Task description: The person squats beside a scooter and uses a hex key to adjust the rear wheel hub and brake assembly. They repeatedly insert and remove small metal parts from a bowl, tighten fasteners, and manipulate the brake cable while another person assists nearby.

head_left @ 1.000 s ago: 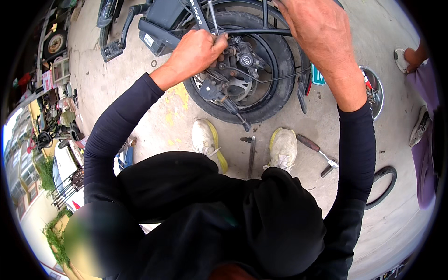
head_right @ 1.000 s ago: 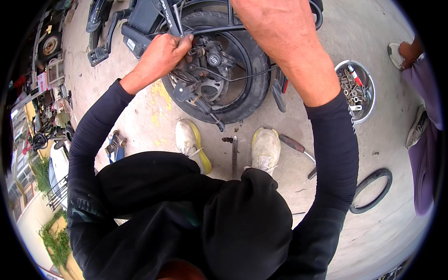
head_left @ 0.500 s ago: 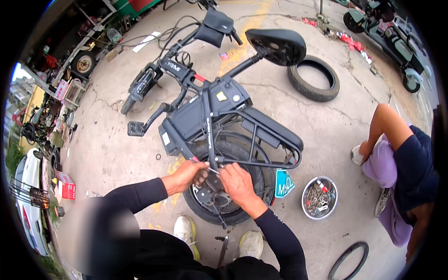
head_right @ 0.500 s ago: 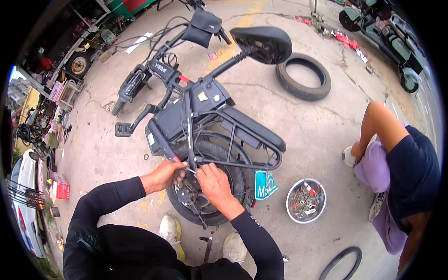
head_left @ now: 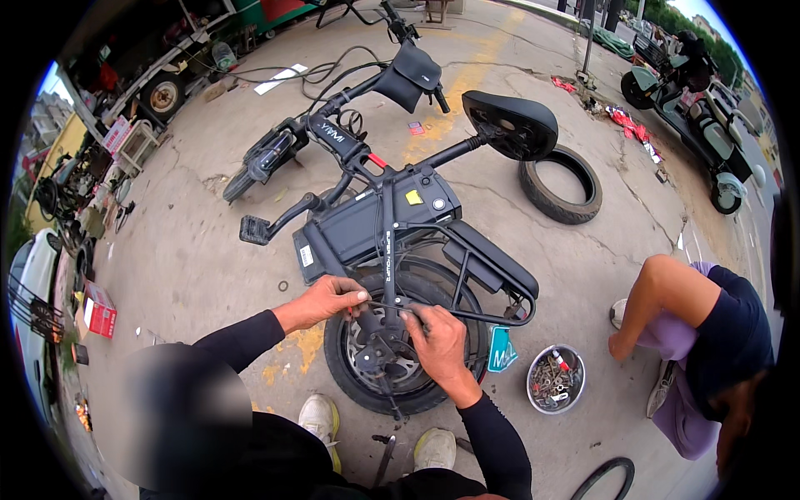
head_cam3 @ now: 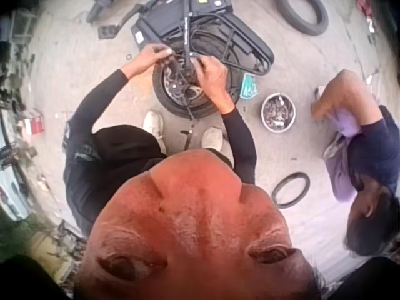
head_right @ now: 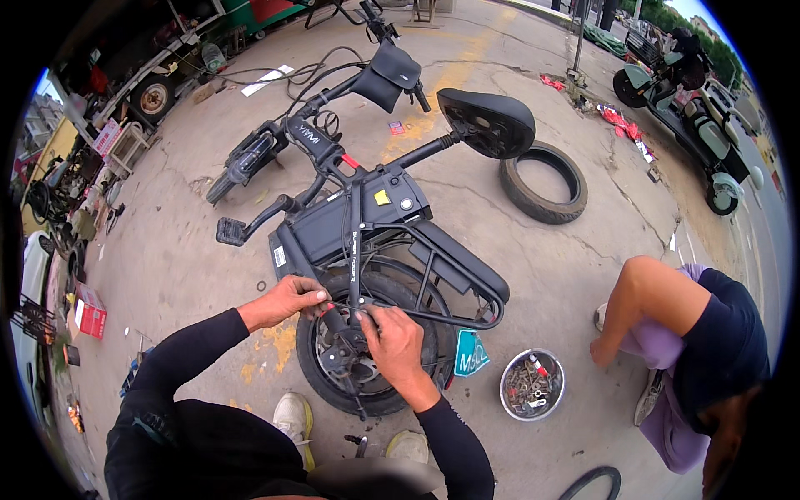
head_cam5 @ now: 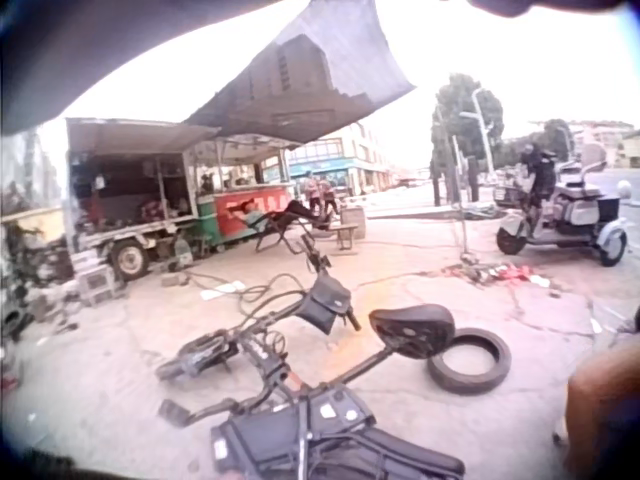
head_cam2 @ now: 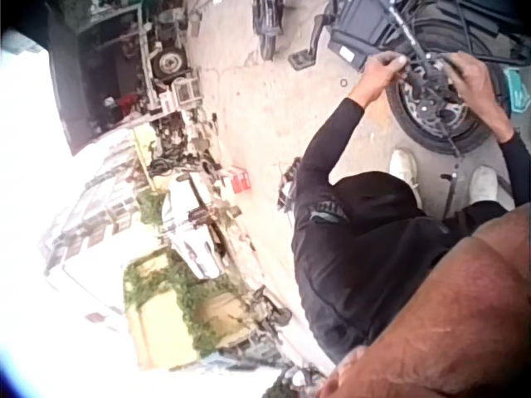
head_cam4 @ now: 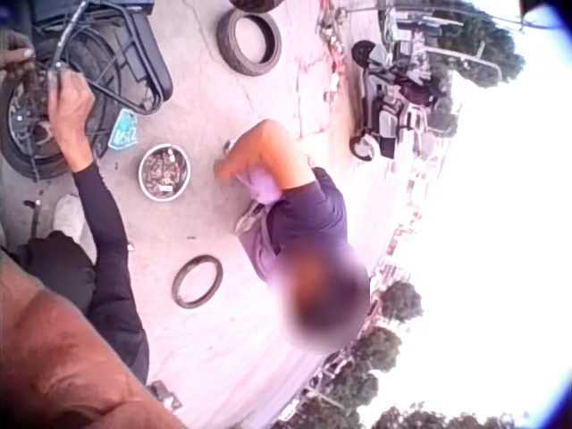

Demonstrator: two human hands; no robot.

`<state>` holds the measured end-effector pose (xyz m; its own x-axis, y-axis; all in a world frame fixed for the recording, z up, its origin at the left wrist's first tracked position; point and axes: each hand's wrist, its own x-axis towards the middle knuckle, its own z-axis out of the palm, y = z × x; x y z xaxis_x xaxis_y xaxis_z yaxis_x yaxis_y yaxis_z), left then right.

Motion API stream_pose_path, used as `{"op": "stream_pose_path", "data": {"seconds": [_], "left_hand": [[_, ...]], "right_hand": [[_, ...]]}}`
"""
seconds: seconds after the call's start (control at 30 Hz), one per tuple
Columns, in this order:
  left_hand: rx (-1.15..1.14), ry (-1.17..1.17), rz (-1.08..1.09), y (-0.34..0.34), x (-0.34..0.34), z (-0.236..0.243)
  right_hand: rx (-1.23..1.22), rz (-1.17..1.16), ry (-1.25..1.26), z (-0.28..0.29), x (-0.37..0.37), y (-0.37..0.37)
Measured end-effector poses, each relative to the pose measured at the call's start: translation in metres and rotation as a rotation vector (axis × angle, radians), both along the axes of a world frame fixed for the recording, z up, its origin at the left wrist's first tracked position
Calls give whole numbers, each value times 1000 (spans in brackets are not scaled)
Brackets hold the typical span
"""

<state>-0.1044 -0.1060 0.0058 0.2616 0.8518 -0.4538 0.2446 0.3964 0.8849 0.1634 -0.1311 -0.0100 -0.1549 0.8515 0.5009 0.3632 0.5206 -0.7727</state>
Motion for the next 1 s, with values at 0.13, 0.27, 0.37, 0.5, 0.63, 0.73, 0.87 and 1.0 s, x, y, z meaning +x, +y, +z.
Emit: {"op": "stream_pose_path", "data": {"seconds": [0.13, 0.27, 0.37, 0.5, 0.63, 0.73, 0.87, 1.0], "left_hand": [[241, 205, -323, 5, 18, 11], [431, 349, -438, 9, 53, 2], [568, 379, -452, 8, 70, -12], [577, 394, -432, 9, 64, -21], [522, 424, -402, 8, 59, -26], [592, 415, -399, 7, 57, -31], [677, 505, -470, 7, 59, -23], [761, 507, -481, 7, 55, -29]], "right_hand": [[-382, 78, 164, 19, 21, 19], [-332, 183, 56, 37, 15, 33], [-308, 204, -8, 24, 19, 42], [-141, 230, -91, 9, 11, 44], [-60, 241, -111, 5, 7, 38], [-48, 265, -98, 1, 9, 37], [29, 317, -105, -4, 13, 38], [83, 359, -133, -5, 12, 40]]}}
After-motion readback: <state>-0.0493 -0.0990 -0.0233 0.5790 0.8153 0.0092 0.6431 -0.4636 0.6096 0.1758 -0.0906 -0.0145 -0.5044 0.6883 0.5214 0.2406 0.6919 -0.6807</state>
